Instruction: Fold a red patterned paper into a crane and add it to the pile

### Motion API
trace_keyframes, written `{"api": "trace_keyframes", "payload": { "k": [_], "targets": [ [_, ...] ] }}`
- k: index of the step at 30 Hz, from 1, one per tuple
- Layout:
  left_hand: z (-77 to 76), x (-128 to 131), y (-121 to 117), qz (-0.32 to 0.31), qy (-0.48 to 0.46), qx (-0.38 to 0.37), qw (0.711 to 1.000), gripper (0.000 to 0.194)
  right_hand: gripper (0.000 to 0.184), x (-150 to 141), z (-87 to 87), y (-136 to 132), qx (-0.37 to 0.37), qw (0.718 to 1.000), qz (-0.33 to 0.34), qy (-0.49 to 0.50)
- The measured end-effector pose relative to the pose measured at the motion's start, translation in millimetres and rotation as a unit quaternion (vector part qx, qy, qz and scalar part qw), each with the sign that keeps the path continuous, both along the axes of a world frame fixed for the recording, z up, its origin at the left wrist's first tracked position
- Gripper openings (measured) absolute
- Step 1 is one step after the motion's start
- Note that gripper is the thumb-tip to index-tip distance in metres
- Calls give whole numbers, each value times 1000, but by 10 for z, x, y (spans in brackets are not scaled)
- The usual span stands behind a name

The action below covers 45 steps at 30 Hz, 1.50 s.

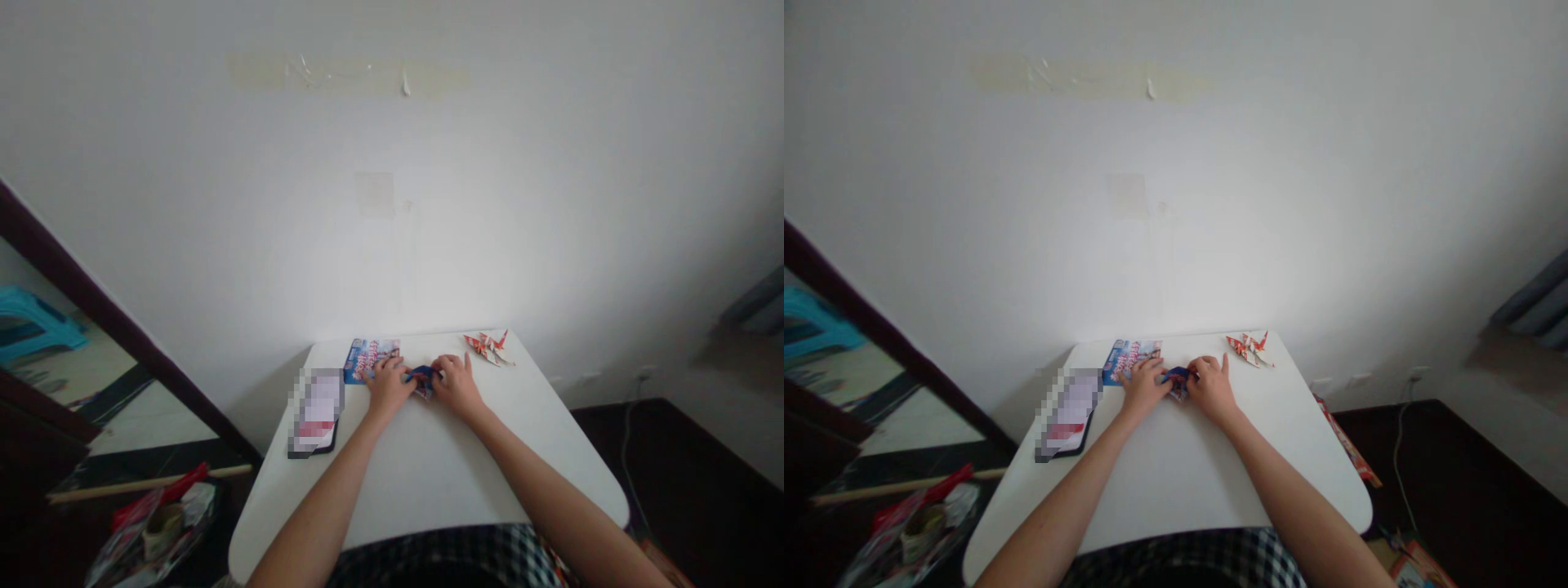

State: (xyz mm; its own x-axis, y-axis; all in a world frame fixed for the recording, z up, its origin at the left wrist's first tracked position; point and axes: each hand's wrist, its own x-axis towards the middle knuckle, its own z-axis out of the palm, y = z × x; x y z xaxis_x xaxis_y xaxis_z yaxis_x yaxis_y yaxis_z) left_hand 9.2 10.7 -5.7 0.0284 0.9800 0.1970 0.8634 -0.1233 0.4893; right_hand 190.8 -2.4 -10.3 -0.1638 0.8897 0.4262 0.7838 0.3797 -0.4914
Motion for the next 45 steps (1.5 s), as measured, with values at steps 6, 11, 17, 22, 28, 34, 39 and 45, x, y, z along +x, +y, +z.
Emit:
{"api": "trace_keyframes", "payload": {
  "k": [6, 11, 17, 22, 28, 34, 39, 45],
  "targets": [
    [-45, 13, 13, 10, 2, 15, 1000, 16, 26, 28, 10, 5, -40, 999, 13, 27],
    [-61, 24, 21, 14, 9, 20, 1000, 15, 25, 10, -32, 50, -56, 997, -8, 45],
    [-68, 51, 23, 26, 5, 25, 999, 13, 25, -63, -31, 48, -65, 995, -54, 55],
    [-53, 82, 6, 38, 4, 24, 999, 14, 23, -118, 9, 5, -49, 996, -68, 35],
    [-55, 87, 2, 32, 9, 29, 999, 14, 22, -123, 39, -9, -78, 993, -86, 37],
    [-64, 93, 4, 26, 10, 29, 999, 15, 23, -166, 56, 21, -106, 987, -115, 33],
    [-25, 115, -11, 31, 7, 18, 999, 15, 22, -208, 65, 9, -108, 986, -127, 9],
    [-20, 122, -22, 32, 9, 21, 999, 17, 23, -204, 59, -5, -101, 988, -115, -27]
  ]
}}
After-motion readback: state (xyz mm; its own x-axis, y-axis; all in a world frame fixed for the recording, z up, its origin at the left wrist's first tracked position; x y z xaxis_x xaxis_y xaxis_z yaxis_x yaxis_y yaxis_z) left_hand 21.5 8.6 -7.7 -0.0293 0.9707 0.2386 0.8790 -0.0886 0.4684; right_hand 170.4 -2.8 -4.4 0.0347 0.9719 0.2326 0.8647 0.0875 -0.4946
